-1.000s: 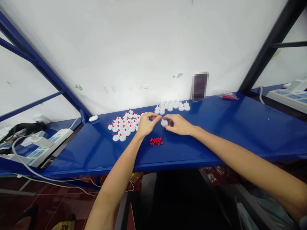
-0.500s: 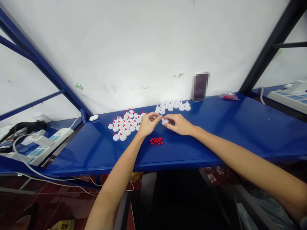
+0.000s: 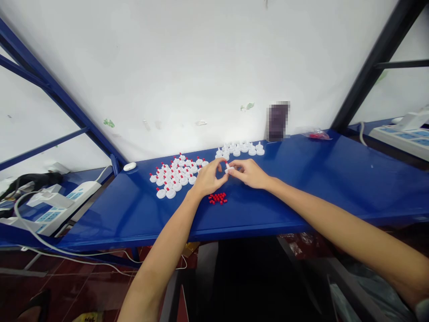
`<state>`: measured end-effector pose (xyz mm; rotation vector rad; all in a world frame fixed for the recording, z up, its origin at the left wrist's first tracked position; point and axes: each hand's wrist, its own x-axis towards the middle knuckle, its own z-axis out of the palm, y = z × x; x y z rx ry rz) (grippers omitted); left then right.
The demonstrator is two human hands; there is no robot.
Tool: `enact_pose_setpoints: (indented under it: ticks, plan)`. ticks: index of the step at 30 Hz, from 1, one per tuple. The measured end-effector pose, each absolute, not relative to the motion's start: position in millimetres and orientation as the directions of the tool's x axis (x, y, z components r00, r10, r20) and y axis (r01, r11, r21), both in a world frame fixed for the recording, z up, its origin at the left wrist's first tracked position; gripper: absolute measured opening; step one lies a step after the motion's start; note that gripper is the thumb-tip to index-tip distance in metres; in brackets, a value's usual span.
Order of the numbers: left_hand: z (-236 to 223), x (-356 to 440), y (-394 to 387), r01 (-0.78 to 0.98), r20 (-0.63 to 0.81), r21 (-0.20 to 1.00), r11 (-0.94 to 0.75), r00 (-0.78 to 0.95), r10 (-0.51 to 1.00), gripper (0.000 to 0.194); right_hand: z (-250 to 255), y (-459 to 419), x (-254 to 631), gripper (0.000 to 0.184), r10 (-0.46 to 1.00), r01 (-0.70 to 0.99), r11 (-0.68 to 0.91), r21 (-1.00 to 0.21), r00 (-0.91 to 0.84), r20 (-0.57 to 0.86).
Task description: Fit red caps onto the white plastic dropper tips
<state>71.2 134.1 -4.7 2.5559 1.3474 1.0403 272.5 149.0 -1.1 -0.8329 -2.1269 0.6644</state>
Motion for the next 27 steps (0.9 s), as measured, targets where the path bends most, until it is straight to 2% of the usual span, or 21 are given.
enact_pose_setpoints:
  ticks: [4, 9, 15, 22, 27]
  plan:
    - [-3.9, 70.3, 133.0, 0.723, 0.532, 0.335, -0.604, 0.385, 0.754, 0.044, -0.7, 144.4, 272.3, 0.037, 0.699, 0.324, 0.664, -0.674, -0.588, 0.406]
    - [-2.2, 68.7, 133.2, 0.738, 0.516, 0.311, -0.599, 0.398, 0.758, 0.031, -0.5, 141.2, 271.2, 0.039, 0.696, 0.301, 0.615, -0.729, -0.641, 0.323]
    - [-4.4, 68.4, 135.7, 0.722, 0.525, 0.348, -0.598, 0.379, 0.762, 0.027, 0.7, 145.0, 271.3, 0.033, 0.649, 0.304, 0.708, -0.637, -0.635, 0.419]
    - [-3.3, 68.8, 137.1, 0.713, 0.491, 0.391, -0.582, 0.374, 0.787, 0.03, -0.6, 144.8, 271.2, 0.028, 0.644, 0.392, 0.744, -0.541, -0.638, 0.423]
    - [-1.0, 69.9, 136.3, 0.74, 0.486, 0.385, -0.552, 0.346, 0.803, 0.028, -2.9, 143.0, 267.8, 0.029, 0.663, 0.399, 0.73, -0.554, -0.609, 0.435]
